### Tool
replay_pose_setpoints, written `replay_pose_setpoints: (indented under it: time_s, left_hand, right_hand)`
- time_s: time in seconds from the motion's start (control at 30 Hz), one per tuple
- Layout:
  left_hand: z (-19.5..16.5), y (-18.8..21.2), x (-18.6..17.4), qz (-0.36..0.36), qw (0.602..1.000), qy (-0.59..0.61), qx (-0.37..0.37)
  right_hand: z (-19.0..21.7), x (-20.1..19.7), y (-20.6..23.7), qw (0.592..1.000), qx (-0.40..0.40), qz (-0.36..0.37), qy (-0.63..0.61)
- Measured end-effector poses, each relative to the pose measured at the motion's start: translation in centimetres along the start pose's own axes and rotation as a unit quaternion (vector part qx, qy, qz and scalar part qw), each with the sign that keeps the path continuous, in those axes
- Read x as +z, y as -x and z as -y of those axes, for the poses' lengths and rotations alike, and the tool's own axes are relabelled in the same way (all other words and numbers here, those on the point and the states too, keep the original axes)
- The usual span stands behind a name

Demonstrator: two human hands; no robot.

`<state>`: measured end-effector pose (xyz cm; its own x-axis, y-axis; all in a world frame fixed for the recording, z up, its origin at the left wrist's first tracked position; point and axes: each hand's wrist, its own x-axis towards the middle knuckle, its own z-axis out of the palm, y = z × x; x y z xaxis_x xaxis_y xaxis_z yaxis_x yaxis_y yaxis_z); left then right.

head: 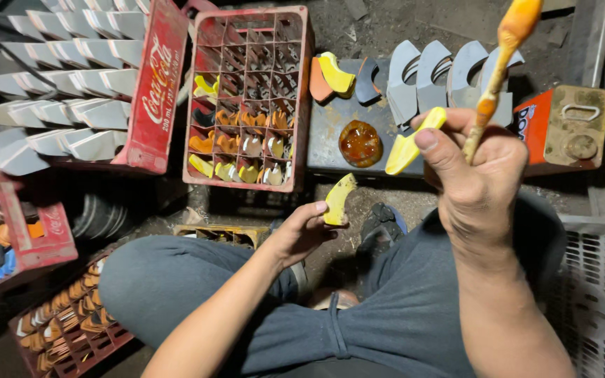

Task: The person sits on the floor and applies a brown adhesive to curved shoe sole pieces using a small brush. They pick up each piece, coat the surface, and place it back into a red crate or onto a nearby surface.

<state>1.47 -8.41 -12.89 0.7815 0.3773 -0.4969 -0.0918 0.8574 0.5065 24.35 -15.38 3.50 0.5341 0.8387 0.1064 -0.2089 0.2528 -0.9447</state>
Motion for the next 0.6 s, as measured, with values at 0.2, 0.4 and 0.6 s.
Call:
replay_pose_setpoints:
  time_s: [0.2, 0.4, 0.6]
  left_hand:
    - [-0.6, 3.5, 1.7, 0.152, 0.984, -0.001, 0.097]
    - [-0.4, 3.6, 0.9, 0.131, 0.984, 0.009, 0.123]
    - [-0.2, 4.1, 0.7, 0.131, 0.98, -0.055, 0.14]
  right_hand:
    - [0.9, -0.7, 0.7, 1.0, -0.023, -0.007, 0.001]
    - [0.5, -0.6, 0.7, 0.999, -0.031, -0.006, -0.002]
    - [0.1, -0.5, 0.6, 1.0, -0.026, -0.004, 0.01]
